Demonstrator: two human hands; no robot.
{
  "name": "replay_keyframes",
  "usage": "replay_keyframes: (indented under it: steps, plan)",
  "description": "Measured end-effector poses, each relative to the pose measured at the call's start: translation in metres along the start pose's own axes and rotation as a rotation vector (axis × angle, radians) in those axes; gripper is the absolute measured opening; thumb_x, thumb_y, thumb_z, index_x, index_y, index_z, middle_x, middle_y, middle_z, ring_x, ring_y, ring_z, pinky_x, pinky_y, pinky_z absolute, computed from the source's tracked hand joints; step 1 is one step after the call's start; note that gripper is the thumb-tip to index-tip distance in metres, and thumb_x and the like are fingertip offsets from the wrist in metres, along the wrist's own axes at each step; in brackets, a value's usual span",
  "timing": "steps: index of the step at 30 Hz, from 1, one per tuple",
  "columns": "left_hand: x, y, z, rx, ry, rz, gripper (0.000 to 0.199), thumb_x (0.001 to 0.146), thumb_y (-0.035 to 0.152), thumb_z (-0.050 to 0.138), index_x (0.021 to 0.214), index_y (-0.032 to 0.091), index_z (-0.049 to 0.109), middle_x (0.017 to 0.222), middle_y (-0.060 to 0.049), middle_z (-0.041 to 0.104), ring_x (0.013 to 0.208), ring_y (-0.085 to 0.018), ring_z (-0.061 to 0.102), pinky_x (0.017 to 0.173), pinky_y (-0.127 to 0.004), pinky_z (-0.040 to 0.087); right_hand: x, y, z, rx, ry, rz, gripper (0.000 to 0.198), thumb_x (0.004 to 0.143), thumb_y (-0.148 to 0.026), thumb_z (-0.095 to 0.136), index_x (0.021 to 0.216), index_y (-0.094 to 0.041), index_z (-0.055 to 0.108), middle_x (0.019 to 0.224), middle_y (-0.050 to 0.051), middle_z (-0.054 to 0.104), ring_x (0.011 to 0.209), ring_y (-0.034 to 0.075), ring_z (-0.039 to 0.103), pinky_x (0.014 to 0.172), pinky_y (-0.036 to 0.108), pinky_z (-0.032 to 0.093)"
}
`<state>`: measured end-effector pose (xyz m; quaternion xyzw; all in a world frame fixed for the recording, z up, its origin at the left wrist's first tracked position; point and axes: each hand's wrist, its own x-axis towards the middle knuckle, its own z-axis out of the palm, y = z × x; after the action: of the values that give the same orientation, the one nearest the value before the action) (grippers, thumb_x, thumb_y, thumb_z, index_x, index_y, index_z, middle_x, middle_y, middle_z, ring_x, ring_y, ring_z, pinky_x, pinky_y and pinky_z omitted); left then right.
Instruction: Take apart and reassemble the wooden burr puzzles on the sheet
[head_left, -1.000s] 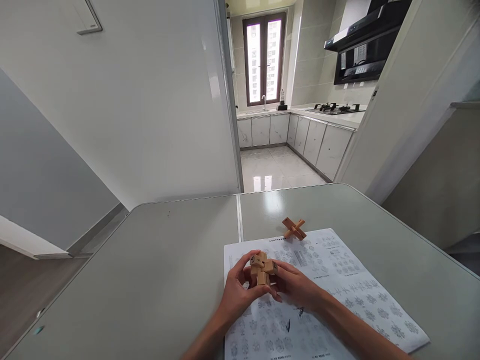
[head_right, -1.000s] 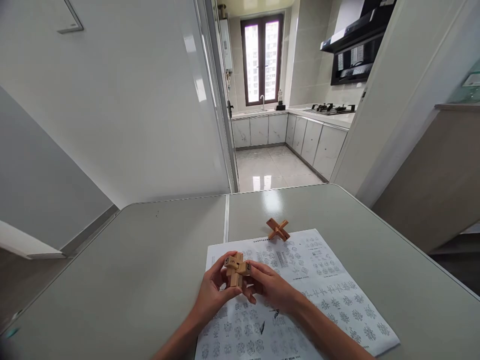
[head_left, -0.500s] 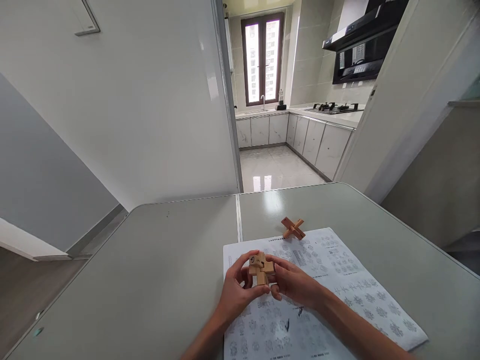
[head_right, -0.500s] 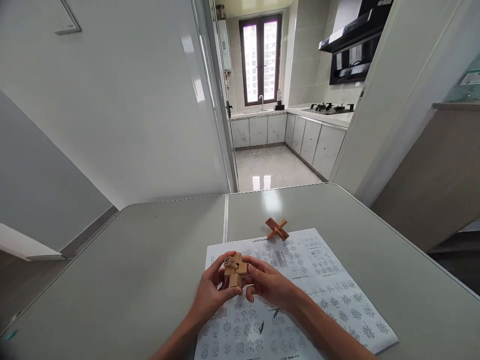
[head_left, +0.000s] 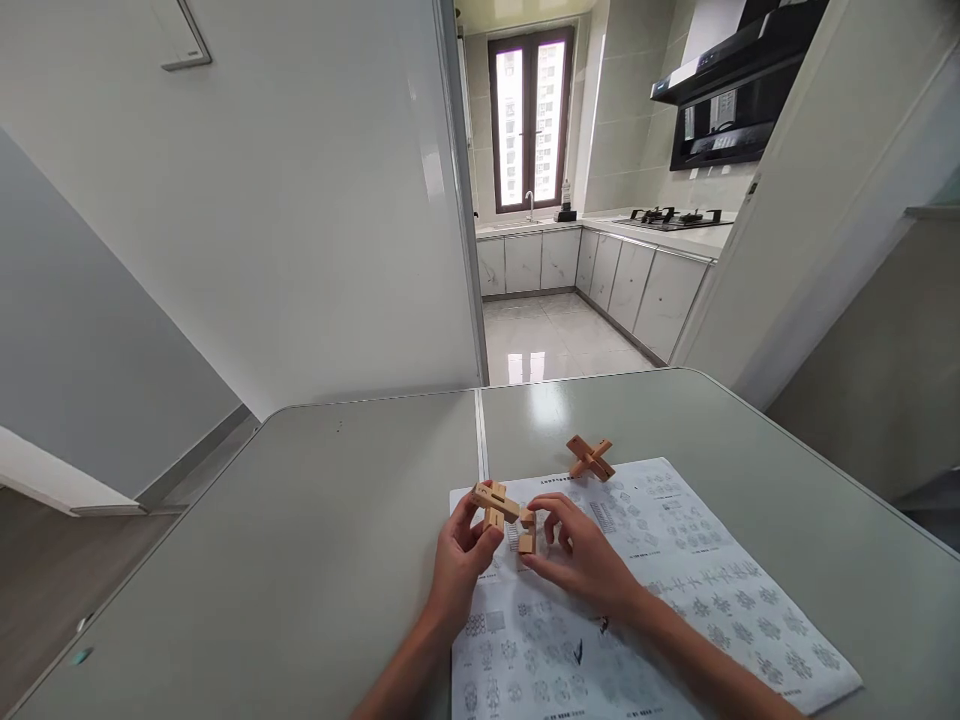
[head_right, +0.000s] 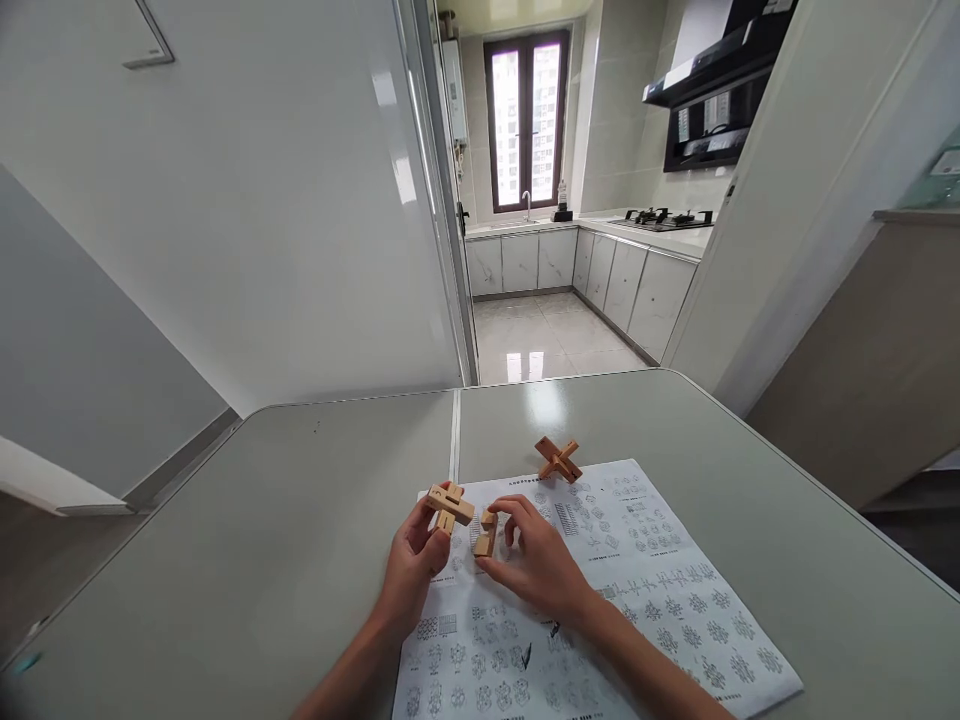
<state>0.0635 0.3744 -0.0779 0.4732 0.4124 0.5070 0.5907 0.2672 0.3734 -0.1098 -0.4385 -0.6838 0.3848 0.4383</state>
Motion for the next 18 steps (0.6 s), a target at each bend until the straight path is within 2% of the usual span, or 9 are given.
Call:
replay_keyframes:
  steps: [3,8,15,18]
  plan:
    - [-0.0013,-0.002,0.0007,0.0,-0.037,0.0,0.072,0.077,0.054,0.084,0.138,0.023,0.061,0.108,-0.007,0.066,0.059,-0.006,0.034,0.049,-0.02,0.026,-0.0007,0.0015,0.0025,-0.147,0.034,-0.096,0.047,0.081,-0.026,0.077,0.124,-0.028,0.059,0.127,0.011,0.061,0.09,0.024,0.062,0.085,0.045,0.055]
    - [-0.0039,0.0008,0.0056,-0.009,-0.086,0.0,0.073,0.073,0.05,0.088,0.135,0.023,0.063,0.11,-0.009,0.066,0.066,-0.009,0.045,0.055,-0.021,0.037,-0.0006,0.0019,0.0056,-0.191,0.013,-0.128,0.048,0.081,-0.024,0.076,0.125,-0.028,0.058,0.129,0.012,0.059,0.112,0.031,0.06,0.096,0.051,0.054]
    - [-0.0055,0.0028,0.0083,0.011,-0.121,-0.018,0.073,0.073,0.047,0.088,0.136,0.022,0.062,0.099,-0.006,0.068,0.074,-0.014,0.052,0.062,-0.022,0.044,-0.0022,0.0089,0.0089,-0.239,-0.028,-0.11,0.047,0.083,-0.026,0.076,0.126,-0.029,0.058,0.13,0.011,0.058,0.121,0.034,0.055,0.101,0.054,0.051]
    - [-0.006,0.0031,0.0091,0.037,-0.097,-0.013,0.07,0.075,0.047,0.087,0.136,0.022,0.062,0.104,-0.008,0.07,0.073,-0.014,0.055,0.063,-0.023,0.046,-0.0022,0.0095,0.008,-0.233,-0.023,-0.092,0.053,0.081,-0.026,0.079,0.129,-0.03,0.057,0.132,0.01,0.058,0.125,0.035,0.052,0.104,0.056,0.049]
